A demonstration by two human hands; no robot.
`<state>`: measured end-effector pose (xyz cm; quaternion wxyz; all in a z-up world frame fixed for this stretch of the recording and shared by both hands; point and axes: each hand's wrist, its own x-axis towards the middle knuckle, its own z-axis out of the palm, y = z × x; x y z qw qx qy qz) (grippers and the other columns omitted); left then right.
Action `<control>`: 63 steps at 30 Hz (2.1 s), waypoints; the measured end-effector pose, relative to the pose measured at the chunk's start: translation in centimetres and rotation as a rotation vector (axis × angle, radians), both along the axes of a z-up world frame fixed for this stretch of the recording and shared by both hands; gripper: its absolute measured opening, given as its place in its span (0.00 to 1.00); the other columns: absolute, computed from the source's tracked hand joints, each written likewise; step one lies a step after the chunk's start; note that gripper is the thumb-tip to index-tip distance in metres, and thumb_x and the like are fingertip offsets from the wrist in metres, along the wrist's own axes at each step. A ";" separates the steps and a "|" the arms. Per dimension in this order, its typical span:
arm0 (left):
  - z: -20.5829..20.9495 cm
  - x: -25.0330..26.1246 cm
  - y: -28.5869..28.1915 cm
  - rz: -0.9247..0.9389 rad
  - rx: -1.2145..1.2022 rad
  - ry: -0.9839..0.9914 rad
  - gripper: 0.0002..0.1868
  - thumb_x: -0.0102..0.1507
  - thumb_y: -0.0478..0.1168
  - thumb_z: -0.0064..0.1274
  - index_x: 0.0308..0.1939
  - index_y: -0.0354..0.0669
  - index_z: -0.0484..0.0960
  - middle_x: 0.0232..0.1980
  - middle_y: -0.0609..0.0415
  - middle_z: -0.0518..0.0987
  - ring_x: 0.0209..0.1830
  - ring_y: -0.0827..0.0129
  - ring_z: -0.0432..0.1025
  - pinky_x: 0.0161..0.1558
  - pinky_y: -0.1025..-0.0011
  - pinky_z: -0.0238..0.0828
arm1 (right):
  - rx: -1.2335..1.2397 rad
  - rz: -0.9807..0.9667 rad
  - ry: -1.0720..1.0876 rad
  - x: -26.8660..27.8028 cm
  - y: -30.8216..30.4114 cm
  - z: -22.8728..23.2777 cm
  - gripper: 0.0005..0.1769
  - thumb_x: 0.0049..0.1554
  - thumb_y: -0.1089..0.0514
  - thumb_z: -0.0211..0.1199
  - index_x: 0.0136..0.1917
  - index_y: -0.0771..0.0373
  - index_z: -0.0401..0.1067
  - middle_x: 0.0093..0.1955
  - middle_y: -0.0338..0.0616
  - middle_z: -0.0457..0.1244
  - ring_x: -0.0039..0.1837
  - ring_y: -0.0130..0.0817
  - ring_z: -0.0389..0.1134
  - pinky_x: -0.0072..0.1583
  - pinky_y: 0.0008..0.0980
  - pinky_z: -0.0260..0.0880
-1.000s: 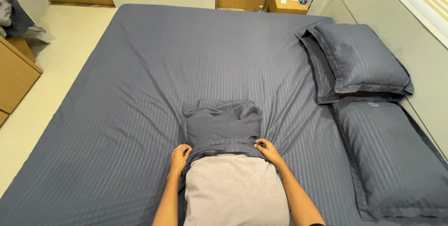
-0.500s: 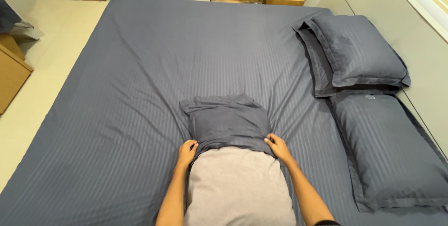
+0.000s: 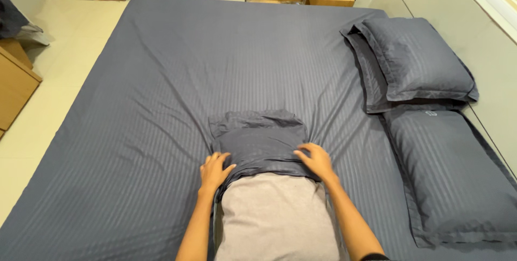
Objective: The person puts two different pillowcases onto pillows on a bed by hand, first sliding a gray pillowcase over a small pillow and then sliding a larger gray pillowcase over a larger pillow.
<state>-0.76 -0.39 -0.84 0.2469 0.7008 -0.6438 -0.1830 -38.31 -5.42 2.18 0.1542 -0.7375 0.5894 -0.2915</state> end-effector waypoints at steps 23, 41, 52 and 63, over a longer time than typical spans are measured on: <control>-9.2 1.2 -2.7 -0.048 -0.322 0.403 0.15 0.55 0.38 0.63 0.46 0.41 0.87 0.51 0.48 0.82 0.49 0.54 0.77 0.50 0.62 0.74 | 0.038 -0.038 -0.439 -2.1 -2.4 -6.5 0.21 0.56 0.50 0.67 0.55 0.67 0.73 0.49 0.48 0.69 0.51 0.33 0.70 0.54 0.36 0.69; -3.9 1.5 1.3 0.073 -0.113 0.153 0.14 0.58 0.49 0.59 0.34 0.41 0.85 0.44 0.52 0.83 0.49 0.52 0.75 0.46 0.56 0.72 | 0.222 -0.099 0.038 -5.9 2.3 -6.1 0.14 0.54 0.52 0.65 0.52 0.58 0.77 0.49 0.43 0.70 0.53 0.39 0.71 0.54 0.38 0.70; -7.7 0.0 -0.4 -0.281 -0.145 0.268 0.10 0.66 0.43 0.54 0.39 0.39 0.83 0.42 0.48 0.82 0.46 0.53 0.76 0.49 0.60 0.72 | 0.081 0.338 -0.143 -0.4 -1.2 -6.5 0.10 0.63 0.54 0.62 0.53 0.61 0.76 0.48 0.42 0.70 0.54 0.41 0.68 0.57 0.38 0.67; -9.5 2.1 -2.2 -0.011 -0.327 0.294 0.15 0.54 0.35 0.62 0.46 0.38 0.86 0.48 0.46 0.84 0.48 0.52 0.78 0.50 0.65 0.72 | 0.011 0.248 0.028 1.1 -2.5 -4.1 0.08 0.55 0.54 0.67 0.47 0.57 0.79 0.50 0.42 0.68 0.56 0.43 0.66 0.57 0.37 0.66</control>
